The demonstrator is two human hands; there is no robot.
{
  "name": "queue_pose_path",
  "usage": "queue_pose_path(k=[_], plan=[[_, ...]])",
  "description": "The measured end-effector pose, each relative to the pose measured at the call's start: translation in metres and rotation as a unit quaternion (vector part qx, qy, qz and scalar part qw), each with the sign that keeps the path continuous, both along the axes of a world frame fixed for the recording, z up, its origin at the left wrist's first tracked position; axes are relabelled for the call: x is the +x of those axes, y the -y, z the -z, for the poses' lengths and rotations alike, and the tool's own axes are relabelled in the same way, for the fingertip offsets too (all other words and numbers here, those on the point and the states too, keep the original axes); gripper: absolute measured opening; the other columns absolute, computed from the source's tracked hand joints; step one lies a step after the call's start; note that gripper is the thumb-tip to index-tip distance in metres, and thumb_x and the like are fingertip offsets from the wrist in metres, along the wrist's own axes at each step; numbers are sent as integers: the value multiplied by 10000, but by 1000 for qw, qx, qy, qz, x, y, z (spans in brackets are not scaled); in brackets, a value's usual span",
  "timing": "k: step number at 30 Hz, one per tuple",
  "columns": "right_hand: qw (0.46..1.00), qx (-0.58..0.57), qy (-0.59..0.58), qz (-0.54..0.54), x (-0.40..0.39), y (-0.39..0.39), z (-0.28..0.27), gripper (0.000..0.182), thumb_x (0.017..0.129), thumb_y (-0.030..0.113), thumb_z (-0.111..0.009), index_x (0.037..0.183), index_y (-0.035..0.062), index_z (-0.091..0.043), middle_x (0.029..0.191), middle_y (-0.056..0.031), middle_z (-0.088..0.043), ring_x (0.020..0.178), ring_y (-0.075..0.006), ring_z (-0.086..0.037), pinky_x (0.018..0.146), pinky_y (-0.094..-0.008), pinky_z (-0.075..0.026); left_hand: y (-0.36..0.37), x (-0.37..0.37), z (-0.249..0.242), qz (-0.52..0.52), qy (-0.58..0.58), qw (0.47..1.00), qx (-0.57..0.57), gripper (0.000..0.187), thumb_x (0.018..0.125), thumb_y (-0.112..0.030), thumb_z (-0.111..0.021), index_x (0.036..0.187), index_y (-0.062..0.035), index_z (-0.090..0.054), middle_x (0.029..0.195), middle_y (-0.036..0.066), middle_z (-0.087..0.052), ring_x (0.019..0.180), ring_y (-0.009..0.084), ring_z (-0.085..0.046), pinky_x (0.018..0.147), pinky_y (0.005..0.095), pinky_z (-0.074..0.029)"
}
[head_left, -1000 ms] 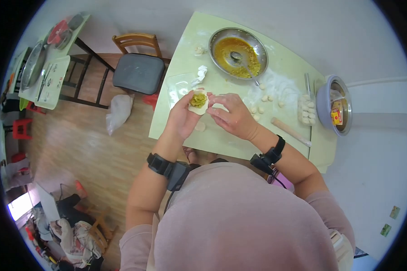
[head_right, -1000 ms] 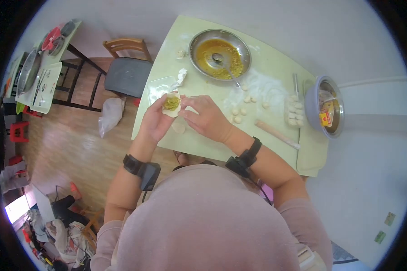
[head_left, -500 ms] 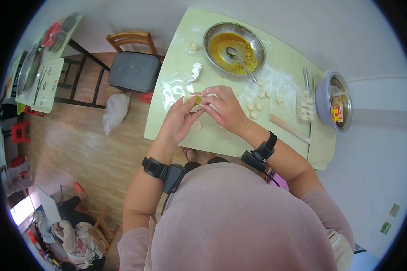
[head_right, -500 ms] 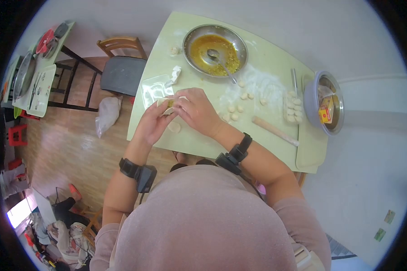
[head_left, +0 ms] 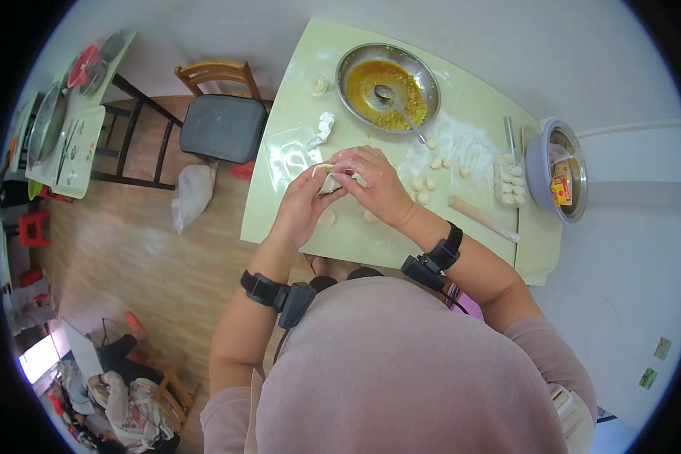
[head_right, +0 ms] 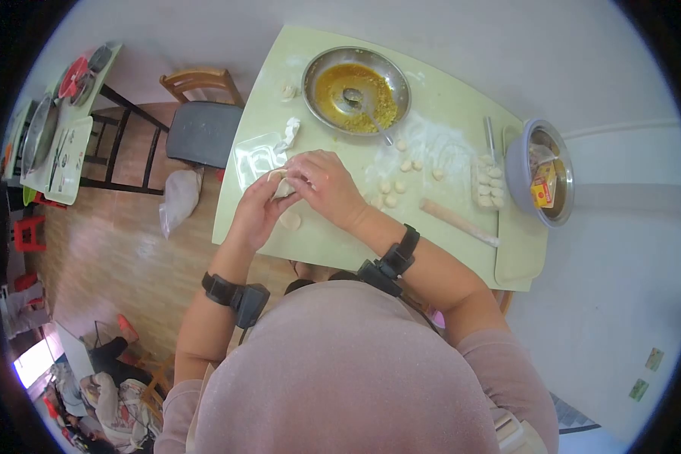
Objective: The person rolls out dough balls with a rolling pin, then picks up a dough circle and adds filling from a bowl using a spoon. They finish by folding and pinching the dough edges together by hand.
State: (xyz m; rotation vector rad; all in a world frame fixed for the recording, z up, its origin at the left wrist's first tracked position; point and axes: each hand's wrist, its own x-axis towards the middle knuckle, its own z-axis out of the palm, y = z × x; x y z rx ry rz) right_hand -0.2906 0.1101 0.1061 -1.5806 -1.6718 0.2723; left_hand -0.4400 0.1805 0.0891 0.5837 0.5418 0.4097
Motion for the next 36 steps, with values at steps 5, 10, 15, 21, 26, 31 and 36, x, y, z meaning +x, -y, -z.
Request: queue_pose_path(k=[5,10,15,21,26,31,36], plan=[[1000,15,5,3,5,-1,-2,95,782,108,-612,867,68,-602,881,-59,-620,841,-251,-573,803,-362,-405,-1,3,-6,15,-5,999,29,366,994,-217,-381,1238,36,-482,1220,111,-531,1120,203,-531,1003,377,-430],[1000,2,-10,3,12,2,-9,100,761,98,-640,857,85,-614,788,-41,-607,771,-238,-566,776,-358,-401,-6,11,-8,38,17,999,27,412,1000,-273,-346,1243,31,-484,1241,115,-521,1160,217,-507,998,388,-425],[997,-17,-71,36,15,8,-25,106,769,81,-654,871,83,-623,790,-43,-608,757,-233,-576,779,-344,-408,-12,17,-19,77,35,995,44,443,969,-302,-469,1289,1,-419,1178,113,-537,1114,207,-537,948,373,-465],[986,7,-137,92,24,15,-40,105,793,75,-666,884,45,-622,841,-65,-619,807,-219,-591,765,-319,-455,-8,30,-44,94,-16,951,295,419,872,-108,-644,1238,19,-483,1093,85,-595,949,165,-616,861,296,-491],[970,-18,-224,97,31,20,-57,106,808,76,-678,886,29,-623,878,-41,-626,832,-161,-591,771,-272,-464,-10,39,-48,89,-30,947,306,343,901,-138,-610,1190,27,-529,1030,86,-627,896,150,-628,791,262,-509],[964,64,-224,125,47,33,-49,89,841,90,-654,902,29,-630,918,-49,-615,893,-151,-581,824,-273,-458,-8,49,-51,83,-46,952,291,335,921,-157,-582,1190,36,-528,1006,94,-634,852,144,-636,784,253,-512],[943,-9,-299,144,48,56,-23,85,849,104,-648,907,42,-639,939,-48,-601,921,-161,-578,842,-288,-456,-7,51,-46,59,-61,979,186,344,932,-168,-566,1201,41,-514,1015,103,-634,861,159,-641,774,264,-519]])
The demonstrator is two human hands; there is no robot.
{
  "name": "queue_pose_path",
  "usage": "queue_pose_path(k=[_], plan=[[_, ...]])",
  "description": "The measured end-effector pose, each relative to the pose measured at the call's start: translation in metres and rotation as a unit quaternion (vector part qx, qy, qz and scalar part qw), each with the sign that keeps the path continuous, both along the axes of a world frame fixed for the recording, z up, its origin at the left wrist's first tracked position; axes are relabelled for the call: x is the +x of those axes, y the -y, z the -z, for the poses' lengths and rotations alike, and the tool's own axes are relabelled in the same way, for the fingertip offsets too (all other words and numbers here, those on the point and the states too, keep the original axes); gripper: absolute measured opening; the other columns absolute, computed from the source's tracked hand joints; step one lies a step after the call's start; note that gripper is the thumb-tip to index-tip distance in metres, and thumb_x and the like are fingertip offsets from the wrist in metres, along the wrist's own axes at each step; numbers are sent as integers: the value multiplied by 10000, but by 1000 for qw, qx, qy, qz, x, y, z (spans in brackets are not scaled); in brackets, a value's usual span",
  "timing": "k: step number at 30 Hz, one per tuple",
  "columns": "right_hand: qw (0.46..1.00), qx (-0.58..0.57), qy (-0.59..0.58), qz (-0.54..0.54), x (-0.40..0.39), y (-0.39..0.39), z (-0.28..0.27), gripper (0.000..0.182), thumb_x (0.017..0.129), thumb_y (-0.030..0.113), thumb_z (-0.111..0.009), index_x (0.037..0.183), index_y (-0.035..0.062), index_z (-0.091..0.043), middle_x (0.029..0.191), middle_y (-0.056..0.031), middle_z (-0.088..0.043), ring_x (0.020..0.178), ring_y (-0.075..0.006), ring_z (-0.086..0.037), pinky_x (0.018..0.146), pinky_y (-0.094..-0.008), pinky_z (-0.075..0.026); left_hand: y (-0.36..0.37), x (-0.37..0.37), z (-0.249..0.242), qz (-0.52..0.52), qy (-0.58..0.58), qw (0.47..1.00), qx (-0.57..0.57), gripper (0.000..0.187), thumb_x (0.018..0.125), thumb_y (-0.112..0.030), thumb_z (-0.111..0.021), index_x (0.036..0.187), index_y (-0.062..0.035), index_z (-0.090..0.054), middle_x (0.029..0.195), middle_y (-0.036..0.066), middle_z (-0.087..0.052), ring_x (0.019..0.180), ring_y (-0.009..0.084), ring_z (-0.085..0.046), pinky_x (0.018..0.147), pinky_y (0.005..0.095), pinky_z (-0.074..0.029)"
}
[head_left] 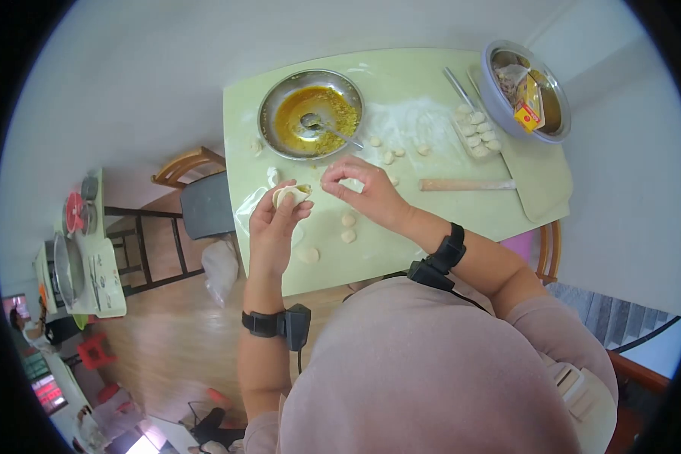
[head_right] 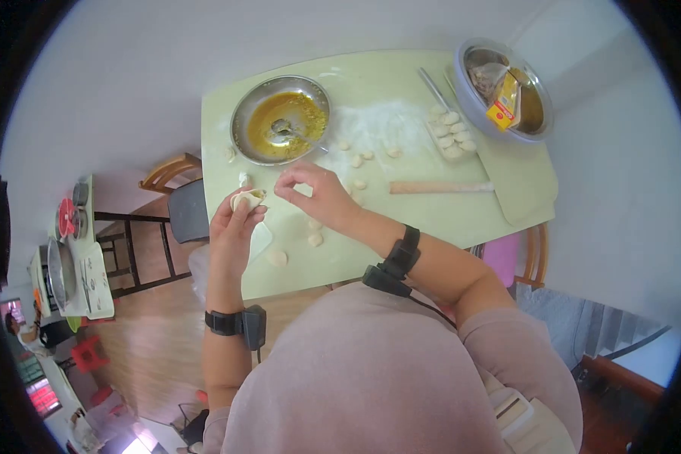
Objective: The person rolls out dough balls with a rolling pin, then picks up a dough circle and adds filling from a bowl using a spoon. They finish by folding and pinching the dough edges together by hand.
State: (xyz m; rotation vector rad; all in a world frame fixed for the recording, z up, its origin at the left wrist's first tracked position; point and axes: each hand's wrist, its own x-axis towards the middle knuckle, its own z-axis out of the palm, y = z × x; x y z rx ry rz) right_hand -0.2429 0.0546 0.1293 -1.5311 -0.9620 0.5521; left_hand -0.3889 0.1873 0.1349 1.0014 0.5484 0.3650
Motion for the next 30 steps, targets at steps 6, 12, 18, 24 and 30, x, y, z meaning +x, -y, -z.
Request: queue_pose_path(k=[6,12,18,24,30], plan=[[1000,-4,-21,-2,-2,4,9,109,839,132,-664,919,60,-649,952,-45,-579,920,-168,-577,835,-293,-461,5,9,4,11,7,999,-36,340,929,-149,-566,1209,36,-509,1030,100,-631,879,164,-641,804,261,-517],[999,5,-28,17,7,6,17,139,824,140,-680,937,65,-651,938,-45,-565,898,-160,-574,819,-287,-466,11,23,11,27,-11,999,-28,341,929,-112,-554,1233,31,-490,1063,106,-619,905,147,-623,802,236,-511],[998,-45,-38,32,15,11,25,123,827,128,-672,927,57,-658,928,-40,-560,875,-146,-566,789,-276,-466,15,34,9,29,-30,999,-13,371,892,-68,-601,1231,35,-491,1032,96,-632,903,154,-635,829,260,-510],[998,-5,-43,48,17,10,24,121,816,127,-671,915,58,-676,900,-45,-567,868,-164,-574,779,-282,-471,16,39,14,36,-21,999,-8,335,914,-64,-562,1228,31,-496,1020,78,-627,898,130,-614,814,236,-493],[998,-5,-38,50,21,9,27,133,793,124,-681,910,62,-686,890,-48,-580,847,-171,-590,772,-288,-476,16,44,18,31,-19,999,-14,353,893,-65,-599,1221,27,-504,997,81,-641,878,146,-636,817,260,-511]])
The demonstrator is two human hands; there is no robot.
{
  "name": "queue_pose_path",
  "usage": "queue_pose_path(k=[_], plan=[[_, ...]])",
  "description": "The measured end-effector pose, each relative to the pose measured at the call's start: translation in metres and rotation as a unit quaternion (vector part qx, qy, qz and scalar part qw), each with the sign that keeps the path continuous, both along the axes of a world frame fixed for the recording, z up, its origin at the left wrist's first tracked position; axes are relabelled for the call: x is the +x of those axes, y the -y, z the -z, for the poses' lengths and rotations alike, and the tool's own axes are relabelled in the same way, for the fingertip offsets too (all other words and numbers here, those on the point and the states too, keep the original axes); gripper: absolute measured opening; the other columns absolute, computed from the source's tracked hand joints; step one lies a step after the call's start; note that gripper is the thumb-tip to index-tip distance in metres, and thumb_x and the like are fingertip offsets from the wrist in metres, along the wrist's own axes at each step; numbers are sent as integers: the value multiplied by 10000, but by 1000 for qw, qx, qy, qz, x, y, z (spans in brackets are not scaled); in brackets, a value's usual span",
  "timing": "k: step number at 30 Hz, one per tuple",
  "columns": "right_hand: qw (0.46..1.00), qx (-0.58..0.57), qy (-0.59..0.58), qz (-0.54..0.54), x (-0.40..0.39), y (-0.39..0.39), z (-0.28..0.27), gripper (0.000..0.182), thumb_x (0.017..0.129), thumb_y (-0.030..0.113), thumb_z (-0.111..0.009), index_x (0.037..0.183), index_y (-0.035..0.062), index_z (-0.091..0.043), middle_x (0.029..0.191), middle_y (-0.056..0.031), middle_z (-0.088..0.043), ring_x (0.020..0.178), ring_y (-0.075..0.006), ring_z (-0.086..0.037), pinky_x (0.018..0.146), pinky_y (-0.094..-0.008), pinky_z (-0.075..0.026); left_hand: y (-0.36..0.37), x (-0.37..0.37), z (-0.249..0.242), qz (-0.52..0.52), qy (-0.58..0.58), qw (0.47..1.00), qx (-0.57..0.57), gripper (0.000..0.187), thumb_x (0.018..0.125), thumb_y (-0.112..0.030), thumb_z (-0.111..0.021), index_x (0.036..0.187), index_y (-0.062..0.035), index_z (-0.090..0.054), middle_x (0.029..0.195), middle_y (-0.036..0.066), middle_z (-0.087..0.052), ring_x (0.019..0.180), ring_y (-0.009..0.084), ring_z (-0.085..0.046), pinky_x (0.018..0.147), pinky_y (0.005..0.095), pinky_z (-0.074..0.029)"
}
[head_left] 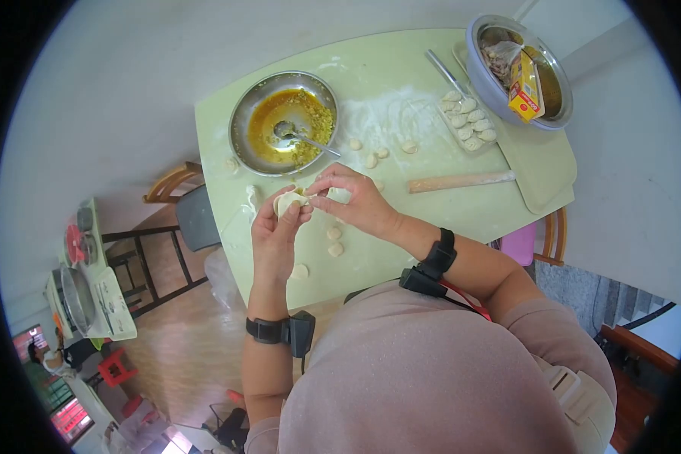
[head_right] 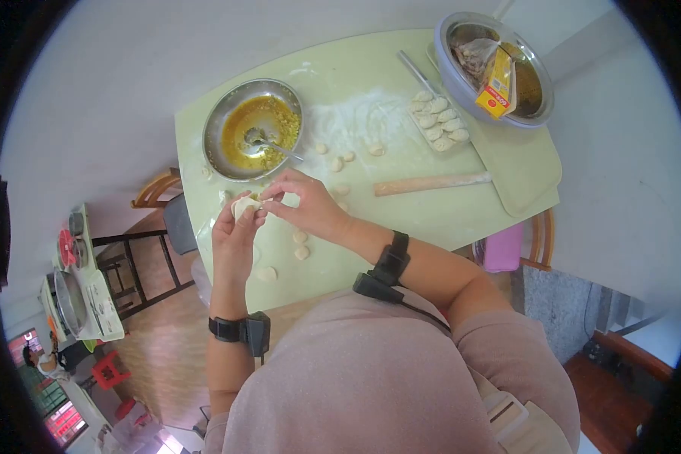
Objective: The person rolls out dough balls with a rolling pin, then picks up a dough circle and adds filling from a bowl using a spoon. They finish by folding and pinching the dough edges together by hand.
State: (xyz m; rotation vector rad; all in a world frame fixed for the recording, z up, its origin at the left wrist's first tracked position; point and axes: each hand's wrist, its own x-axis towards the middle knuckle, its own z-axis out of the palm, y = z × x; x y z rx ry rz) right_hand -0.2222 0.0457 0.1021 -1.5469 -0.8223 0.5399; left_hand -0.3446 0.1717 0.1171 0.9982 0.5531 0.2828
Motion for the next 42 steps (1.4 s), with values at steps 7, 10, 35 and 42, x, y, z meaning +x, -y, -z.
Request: queue_pose_path(k=[7,10,35,42], plan=[[1000,18,-16,-8,4,-2,6,154,785,129,-703,911,45,-675,877,-42,-588,818,-145,-582,766,-276,-473,2,3,2,10,6,1000,-1,348,894,-67,-598,1217,25,-508,988,79,-642,865,145,-636,794,258,-512],[997,18,-74,-15,7,-3,2,151,795,127,-699,911,36,-664,860,-35,-595,801,-132,-577,755,-275,-474,2,2,2,15,4,1000,-3,343,894,-64,-597,1214,22,-511,986,80,-643,863,146,-636,794,258,-512],[996,85,-12,10,-2,5,-17,81,839,69,-654,896,21,-622,849,-41,-558,793,-126,-550,733,-255,-459,11,2,-23,-9,70,984,164,252,910,-51,-568,1105,-54,-408,1123,198,-594,951,214,-625,827,306,-517],[995,100,8,3,-6,5,-21,83,839,72,-656,899,26,-622,861,-40,-563,799,-125,-552,735,-255,-461,8,-3,-31,2,64,985,158,229,894,-42,-592,1062,-49,-436,1138,185,-590,921,203,-631,811,308,-528]])
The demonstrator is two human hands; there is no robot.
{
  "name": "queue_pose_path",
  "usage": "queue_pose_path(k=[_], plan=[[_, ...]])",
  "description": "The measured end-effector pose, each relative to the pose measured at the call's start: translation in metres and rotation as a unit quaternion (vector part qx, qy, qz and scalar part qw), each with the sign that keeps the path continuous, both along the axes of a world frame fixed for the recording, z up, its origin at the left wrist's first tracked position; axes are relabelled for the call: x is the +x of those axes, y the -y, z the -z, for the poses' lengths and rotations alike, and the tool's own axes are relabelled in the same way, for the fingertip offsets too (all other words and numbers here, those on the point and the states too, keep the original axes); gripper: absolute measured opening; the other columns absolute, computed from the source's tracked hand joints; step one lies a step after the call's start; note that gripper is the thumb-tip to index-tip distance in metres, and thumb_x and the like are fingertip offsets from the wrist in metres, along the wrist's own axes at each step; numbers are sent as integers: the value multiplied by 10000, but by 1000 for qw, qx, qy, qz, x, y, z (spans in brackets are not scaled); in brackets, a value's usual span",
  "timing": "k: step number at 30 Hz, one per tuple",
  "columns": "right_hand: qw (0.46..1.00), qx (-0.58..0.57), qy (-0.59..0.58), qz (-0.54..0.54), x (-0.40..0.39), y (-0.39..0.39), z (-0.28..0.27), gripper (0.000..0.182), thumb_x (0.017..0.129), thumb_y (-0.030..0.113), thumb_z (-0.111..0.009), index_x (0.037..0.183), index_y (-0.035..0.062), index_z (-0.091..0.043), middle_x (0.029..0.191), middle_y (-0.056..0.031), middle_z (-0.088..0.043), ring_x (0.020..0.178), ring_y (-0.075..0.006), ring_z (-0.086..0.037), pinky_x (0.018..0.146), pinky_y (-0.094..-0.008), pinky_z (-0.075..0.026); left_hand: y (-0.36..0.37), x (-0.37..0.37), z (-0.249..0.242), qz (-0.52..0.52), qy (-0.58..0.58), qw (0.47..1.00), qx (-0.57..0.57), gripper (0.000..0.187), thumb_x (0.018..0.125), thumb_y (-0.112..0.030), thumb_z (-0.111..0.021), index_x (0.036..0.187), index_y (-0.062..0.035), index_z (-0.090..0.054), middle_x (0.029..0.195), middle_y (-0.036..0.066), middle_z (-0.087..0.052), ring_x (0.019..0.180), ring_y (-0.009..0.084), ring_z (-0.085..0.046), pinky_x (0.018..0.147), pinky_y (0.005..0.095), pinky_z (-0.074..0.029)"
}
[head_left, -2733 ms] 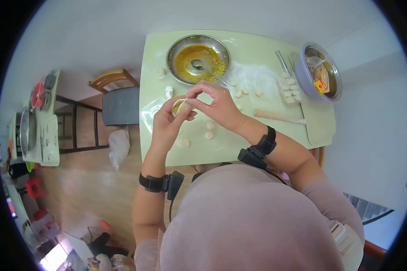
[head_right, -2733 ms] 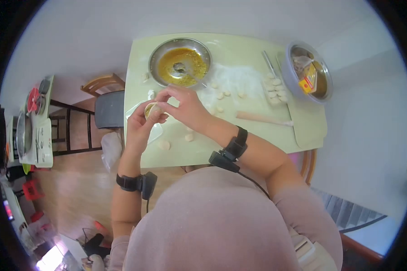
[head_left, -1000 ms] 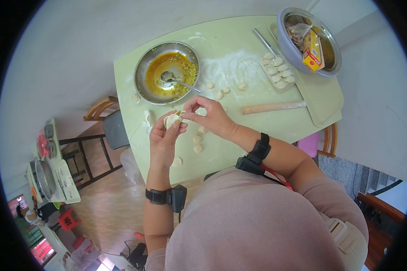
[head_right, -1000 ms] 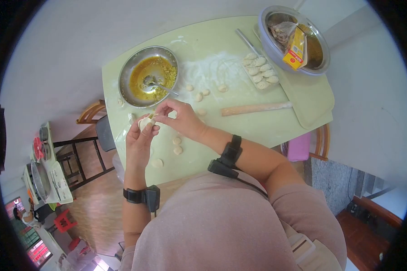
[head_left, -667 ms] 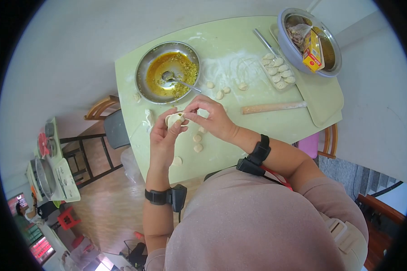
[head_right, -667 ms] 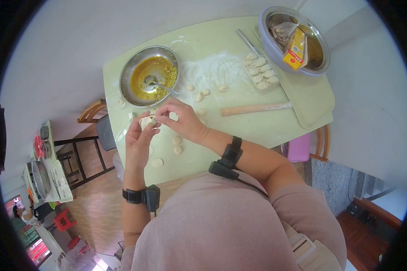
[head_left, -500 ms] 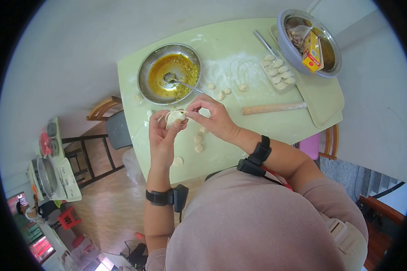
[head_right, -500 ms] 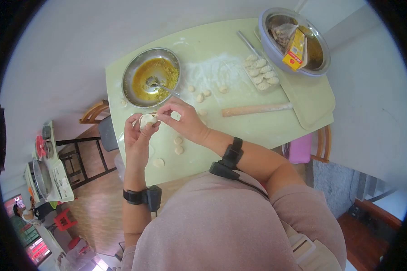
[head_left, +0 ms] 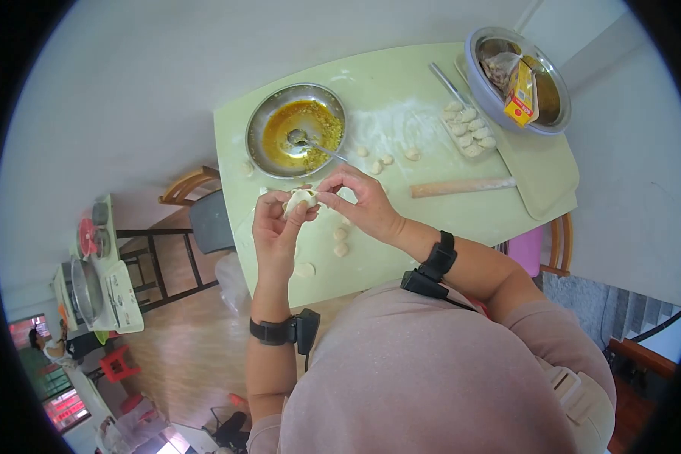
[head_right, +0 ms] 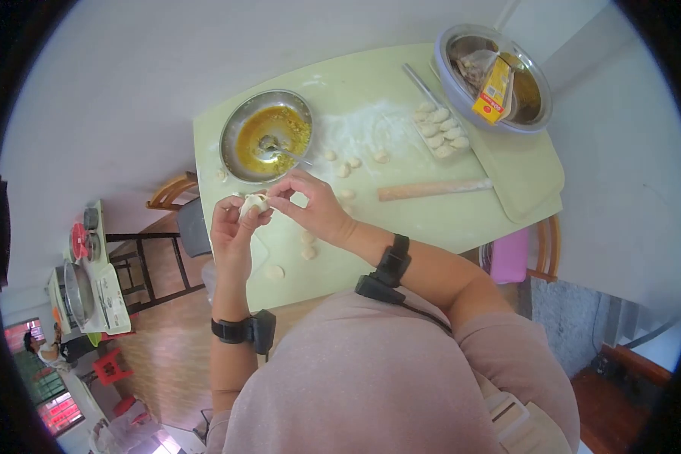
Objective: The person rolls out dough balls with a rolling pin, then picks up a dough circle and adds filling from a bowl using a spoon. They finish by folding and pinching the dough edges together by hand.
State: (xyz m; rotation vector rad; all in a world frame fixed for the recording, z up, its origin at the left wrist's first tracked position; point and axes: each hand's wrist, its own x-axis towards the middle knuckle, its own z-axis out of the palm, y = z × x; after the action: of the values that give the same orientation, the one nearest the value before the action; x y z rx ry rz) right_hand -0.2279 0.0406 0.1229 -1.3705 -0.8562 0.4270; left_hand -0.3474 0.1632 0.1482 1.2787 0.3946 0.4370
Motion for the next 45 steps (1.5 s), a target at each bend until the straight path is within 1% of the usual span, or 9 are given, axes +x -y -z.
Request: queue_pose_path(k=[9,13,15,20,26,34,37,41,45], plan=[[1000,-6,-13,-8,-1,0,1,94,843,91,-657,907,28,-625,874,-35,-565,806,-120,-552,744,-256,-462,-6,-4,1,35,20,999,0,170,882,-38,-606,1033,-19,-531,1186,181,-554,994,200,-599,825,307,-519],[999,-14,-34,-16,-1,1,2,102,847,95,-653,921,28,-630,884,-30,-565,813,-114,-554,751,-253,-462,-4,-3,-3,33,1,999,3,175,882,-51,-611,1040,-18,-544,1175,171,-561,986,200,-602,823,307,-519],[999,-17,-29,-17,-1,1,2,105,846,95,-654,924,29,-631,884,-30,-565,814,-112,-554,753,-251,-462,-4,-2,-3,15,-23,1000,1,175,889,-100,-617,1039,-34,-555,1136,143,-599,940,172,-611,809,288,-513],[999,-26,-23,-20,1,3,2,114,846,94,-658,931,23,-631,884,-27,-564,814,-105,-559,757,-249,-467,-4,-1,0,21,-1,1000,1,169,884,-97,-625,1025,-34,-557,1137,138,-601,949,176,-612,810,290,-514],[993,-16,-109,-30,4,4,5,126,849,86,-658,945,10,-625,895,-12,-577,816,-95,-567,753,-242,-477,-4,-1,-1,36,12,999,25,173,863,-35,-631,1014,-20,-549,1156,151,-580,952,197,-613,787,299,-526],[963,-24,-250,-96,6,6,6,126,879,111,-625,951,9,-607,845,-2,-602,766,-71,-548,711,-218,-466,-3,-4,2,42,6,999,31,167,864,16,-605,1018,-6,-545,1157,148,-558,933,207,-616,778,309,-536],[964,-41,-246,-88,6,5,3,160,870,140,-637,940,-4,-626,833,-21,-636,723,-77,-565,659,-225,-467,0,-4,1,44,7,998,32,146,862,-8,-622,992,-12,-556,1119,128,-580,937,196,-614,768,301,-535],[963,-49,-251,-88,5,4,1,159,864,143,-642,935,0,-637,827,-18,-638,720,-74,-565,655,-223,-465,2,-4,1,46,7,998,45,138,865,-9,-620,990,-12,-561,1109,116,-581,936,190,-612,765,296,-532],[977,-68,-188,-77,1,6,-13,147,862,137,-644,931,8,-648,821,-15,-622,735,-83,-564,677,-226,-462,1,-5,3,32,9,999,38,148,865,3,-613,1004,-8,-564,1126,121,-574,925,186,-613,781,300,-532]])
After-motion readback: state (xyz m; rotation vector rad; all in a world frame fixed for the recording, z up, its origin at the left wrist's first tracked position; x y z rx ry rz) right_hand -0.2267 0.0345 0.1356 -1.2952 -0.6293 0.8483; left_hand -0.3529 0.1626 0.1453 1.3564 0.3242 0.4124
